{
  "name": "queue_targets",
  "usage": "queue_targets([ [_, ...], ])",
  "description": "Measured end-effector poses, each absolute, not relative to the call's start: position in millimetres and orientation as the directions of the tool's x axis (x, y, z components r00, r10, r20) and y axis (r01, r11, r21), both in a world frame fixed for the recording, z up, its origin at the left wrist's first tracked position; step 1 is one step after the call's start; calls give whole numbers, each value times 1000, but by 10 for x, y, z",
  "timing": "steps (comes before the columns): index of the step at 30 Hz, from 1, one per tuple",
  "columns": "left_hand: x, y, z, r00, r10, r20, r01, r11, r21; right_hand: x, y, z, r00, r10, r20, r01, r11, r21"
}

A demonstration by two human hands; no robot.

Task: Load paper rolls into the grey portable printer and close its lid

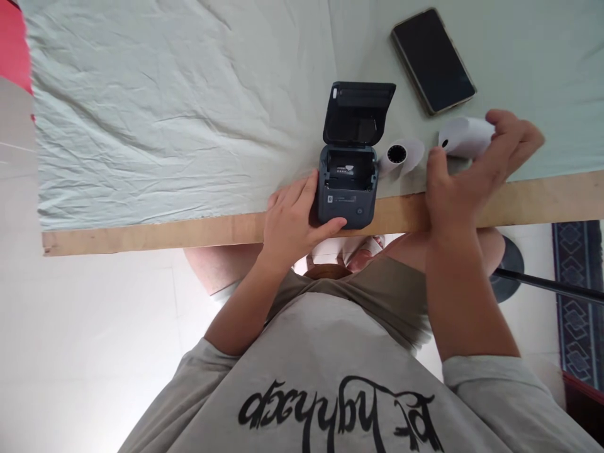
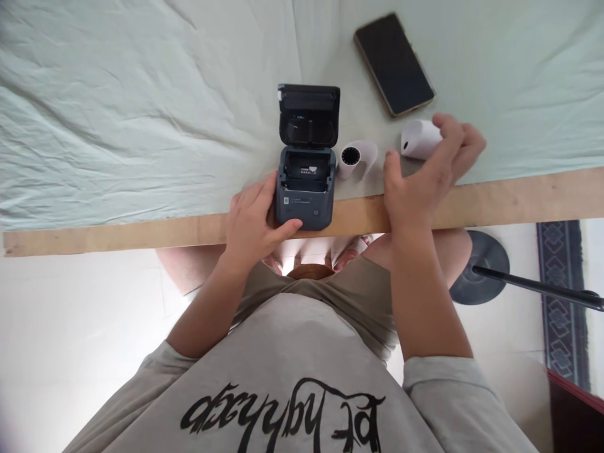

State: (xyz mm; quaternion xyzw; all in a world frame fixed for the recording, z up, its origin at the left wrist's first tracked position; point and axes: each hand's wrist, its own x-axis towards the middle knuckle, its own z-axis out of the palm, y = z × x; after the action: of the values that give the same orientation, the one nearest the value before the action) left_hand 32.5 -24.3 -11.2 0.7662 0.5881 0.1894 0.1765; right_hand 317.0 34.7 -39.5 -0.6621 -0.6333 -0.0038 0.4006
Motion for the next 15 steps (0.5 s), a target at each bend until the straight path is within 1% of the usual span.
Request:
queue_targets([
  [3, 327, -239, -110, 231, 970, 80, 835, -240, 495, 3138, 381, -421, 226, 842, 489, 888, 28, -460],
  [5, 328, -237, -110, 228, 971, 75, 835, -234, 498, 3110, 386, -417, 237, 855, 462, 893, -4, -450],
  [10, 327, -238, -112, 232, 969, 86, 833, -243, 498, 3191, 362, -374, 217, 794, 568, 898, 65, -435],
  [12, 323, -240, -113, 236, 967, 99, 832, -254, 494, 3286, 356, -358, 228, 766, 601, 900, 70, -429],
  [13, 322, -241, -113, 237, 966, 105, 832, -258, 491, 3332, 353, -349, 230, 769, 597, 903, 60, -425],
  [15, 318, -241, -115, 241, 964, 114, 831, -266, 488, 3397, 340, -327, 189, 830, 525, 914, 46, -403],
])
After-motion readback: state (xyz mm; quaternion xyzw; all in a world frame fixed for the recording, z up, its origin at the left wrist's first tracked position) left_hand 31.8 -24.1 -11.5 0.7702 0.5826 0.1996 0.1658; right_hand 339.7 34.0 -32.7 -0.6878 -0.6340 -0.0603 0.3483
